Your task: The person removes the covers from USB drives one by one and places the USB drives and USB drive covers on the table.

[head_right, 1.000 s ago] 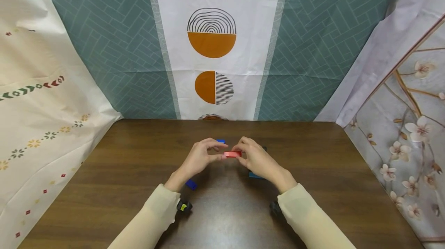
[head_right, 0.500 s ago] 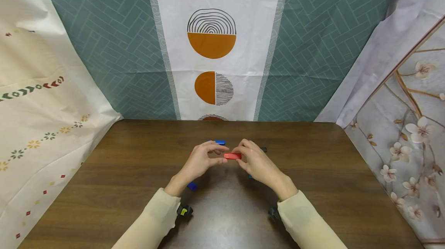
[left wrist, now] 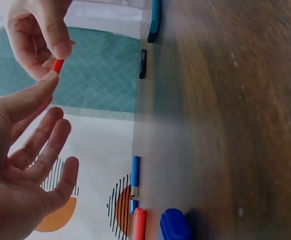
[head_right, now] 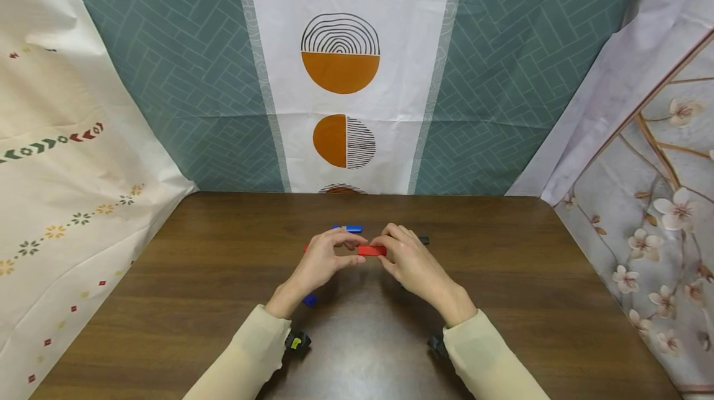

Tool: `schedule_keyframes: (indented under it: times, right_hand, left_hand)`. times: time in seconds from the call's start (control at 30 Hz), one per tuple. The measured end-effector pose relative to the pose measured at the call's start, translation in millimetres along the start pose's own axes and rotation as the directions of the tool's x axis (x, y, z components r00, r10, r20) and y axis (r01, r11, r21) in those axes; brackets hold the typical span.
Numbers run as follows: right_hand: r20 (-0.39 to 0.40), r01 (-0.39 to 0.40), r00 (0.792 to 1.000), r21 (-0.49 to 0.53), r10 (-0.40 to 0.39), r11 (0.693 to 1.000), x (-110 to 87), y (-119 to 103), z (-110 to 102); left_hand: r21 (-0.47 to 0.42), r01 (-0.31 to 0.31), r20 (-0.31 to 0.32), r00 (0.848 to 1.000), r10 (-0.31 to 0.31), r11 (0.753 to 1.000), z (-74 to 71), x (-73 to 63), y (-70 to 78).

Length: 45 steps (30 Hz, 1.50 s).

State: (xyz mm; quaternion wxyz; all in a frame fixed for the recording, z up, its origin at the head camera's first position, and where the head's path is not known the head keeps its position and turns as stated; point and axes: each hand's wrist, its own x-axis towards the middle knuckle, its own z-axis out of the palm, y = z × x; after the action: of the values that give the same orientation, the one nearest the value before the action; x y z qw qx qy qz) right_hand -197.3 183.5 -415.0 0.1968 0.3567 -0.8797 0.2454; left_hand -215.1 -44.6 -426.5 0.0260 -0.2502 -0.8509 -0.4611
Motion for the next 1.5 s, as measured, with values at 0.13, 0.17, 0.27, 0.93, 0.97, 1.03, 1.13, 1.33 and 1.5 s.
schedule_keyframes:
  times: [0.13, 0.17, 0.27, 0.93, 0.97, 1.03, 1.13, 1.33, 1.5]
  right_hand:
    - [-0.002, -0.004, 1.0, -0.001, 0.004, 1.0, -0.1, -1, 1]
    - [-0.003, -0.003, 1.0, -0.003, 0.003, 1.0, -0.2, -1, 1]
    - [-0.015, 0.004, 1.0, -0.008, -0.004, 1.0, -0.7, -1, 3]
    - [-0.04, -0.268, 0.95, 0.402, 0.31, 0.875, -12.6, 6, 12]
    - [-0.047, -0.266, 0.949, 0.414, 0.312, 0.87, -13.1, 7, 13]
    - [-0.068, -0.26, 0.946, 0.431, 0.318, 0.864, -13.8, 8, 16]
    - [-0.097, -0.254, 0.939, 0.454, 0.331, 0.854, -13.5, 9, 19]
    - [-0.133, -0.262, 0.922, 0.479, 0.365, 0.838, -12.4, 9, 23]
    - [-0.125, -0.289, 0.91, 0.494, 0.395, 0.82, -11.6, 7, 23]
  left_hand:
    - [0.007, -0.014, -0.018, 1.0, 0.015, 1.0, 0.5, 1.5, -0.4]
    - [0.007, -0.02, -0.022, 1.0, 0.02, 1.0, 0.6, 1.7, -0.3]
    - [0.006, -0.039, -0.038, 0.998, 0.039, 0.999, 1.1, 1.7, -0.1]
    - [-0.05, -0.052, -0.076, 0.996, 0.048, 0.997, 1.6, 3.1, -0.7]
    - [-0.047, -0.051, -0.075, 0.996, 0.048, 0.998, 1.8, 3.3, -0.3]
    - [-0.051, -0.049, -0.074, 0.996, 0.045, 0.998, 2.2, 3.3, 0.2]
    - [-0.048, -0.042, -0.079, 0.996, 0.038, 0.998, 2.7, 3.1, 0.7]
    - [-0.089, -0.042, -0.086, 0.996, 0.034, 0.995, 5.4, 2.9, -0.9]
    - [-0.102, -0.04, -0.095, 0.995, 0.03, 0.994, 6.2, 2.5, -1.2]
